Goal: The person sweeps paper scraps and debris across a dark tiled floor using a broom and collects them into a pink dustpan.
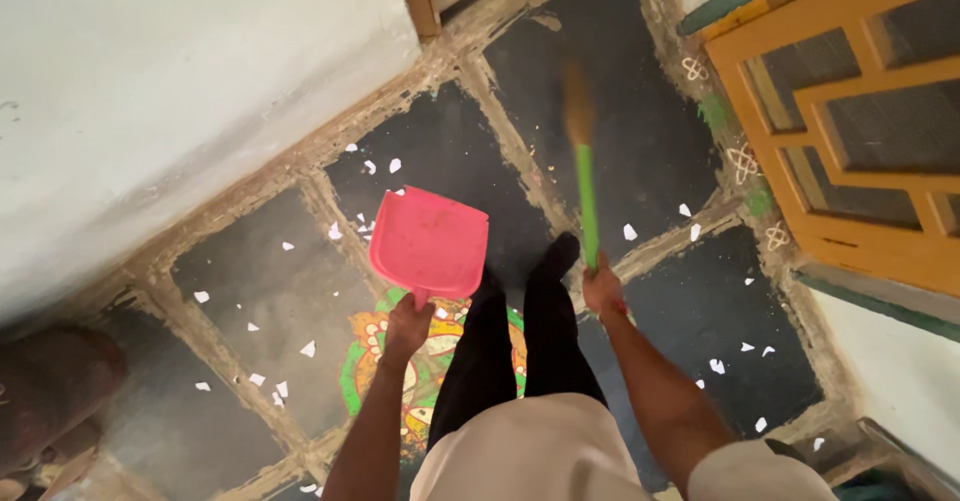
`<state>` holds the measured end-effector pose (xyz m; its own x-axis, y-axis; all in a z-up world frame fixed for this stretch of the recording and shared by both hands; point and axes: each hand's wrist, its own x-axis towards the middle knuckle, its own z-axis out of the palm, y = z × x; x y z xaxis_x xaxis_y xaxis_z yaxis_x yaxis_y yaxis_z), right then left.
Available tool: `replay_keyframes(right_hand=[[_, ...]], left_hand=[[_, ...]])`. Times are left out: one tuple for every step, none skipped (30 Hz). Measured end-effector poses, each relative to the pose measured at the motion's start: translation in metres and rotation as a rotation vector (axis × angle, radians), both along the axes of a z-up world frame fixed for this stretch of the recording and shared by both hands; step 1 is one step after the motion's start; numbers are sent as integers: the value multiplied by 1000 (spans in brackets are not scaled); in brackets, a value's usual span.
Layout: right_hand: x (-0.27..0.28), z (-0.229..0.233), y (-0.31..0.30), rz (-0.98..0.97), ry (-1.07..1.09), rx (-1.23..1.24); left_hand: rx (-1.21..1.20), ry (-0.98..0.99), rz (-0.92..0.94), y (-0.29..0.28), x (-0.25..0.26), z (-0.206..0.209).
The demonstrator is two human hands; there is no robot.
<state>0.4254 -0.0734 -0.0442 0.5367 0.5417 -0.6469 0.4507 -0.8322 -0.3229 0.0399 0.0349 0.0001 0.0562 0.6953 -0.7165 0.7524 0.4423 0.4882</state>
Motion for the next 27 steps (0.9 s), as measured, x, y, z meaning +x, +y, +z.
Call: replay_keyframes(right_hand=[[5,-6,7,-23,-46,62],[4,-15,22,-6,-48,17],[3,-23,37,14,-47,-28],[5,-29,43,33,-47,-74],[1,-33,44,146,-47,-89],[-7,-35,48,224,-35,-93],[-14,-33,46,295,-15,-86],[-19,-30,44,352,11,-76],[-20,-28,45,408,35,-57],[-17,-26,43,452,55,-40],[-12,-23,41,465,69,-31],[-5,-20,39,459,71,-27],[5,-19,39,438,69,-41],[20,-19,39,397,38,1],[38,-19,36,355,8,41],[57,-21,36,313,-23,81],[77,-23,42,225,-60,63],[99,-28,53,136,-96,45],[116,-33,65,58,-100,51],[130,-39,79,23,-116,48],[140,-45,94,19,-134,37],[143,-51,107,44,-143,10],[137,-57,111,105,-143,-27],[129,-63,110,144,-129,-51],[115,-67,103,217,-111,-68],[100,-68,93,299,-90,-86],[85,-67,85,384,-81,-100]], left_hand=[[-3,14,-1,1,2,0],[-7,29,-2,3,4,0],[18,26,-2,3,7,-1],[42,23,-1,3,10,-1],[67,22,-5,4,12,-1],[53,22,7,4,14,0],[39,20,21,4,18,2],[25,19,35,2,22,4],[11,13,39,3,26,5],[-2,7,42,2,30,6],[-18,1,44,1,33,8],[11,4,29,2,36,8],[41,7,15,2,41,6],[71,9,1,2,46,4],[59,0,16,2,49,1],[48,-10,30,2,52,-1],[36,-21,46,3,56,-4],[74,-17,31,4,61,-7],[107,-14,18,4,65,-10],[141,-10,4,3,68,-11],[106,-5,28,2,73,-13],[70,-1,52,0,76,-13],[30,4,75,-2,81,-14],[33,5,86,-1,90,-14],[34,11,97,-2,96,-13],[35,18,108,-3,101,-12],[10,22,130,-4,107,-10]])
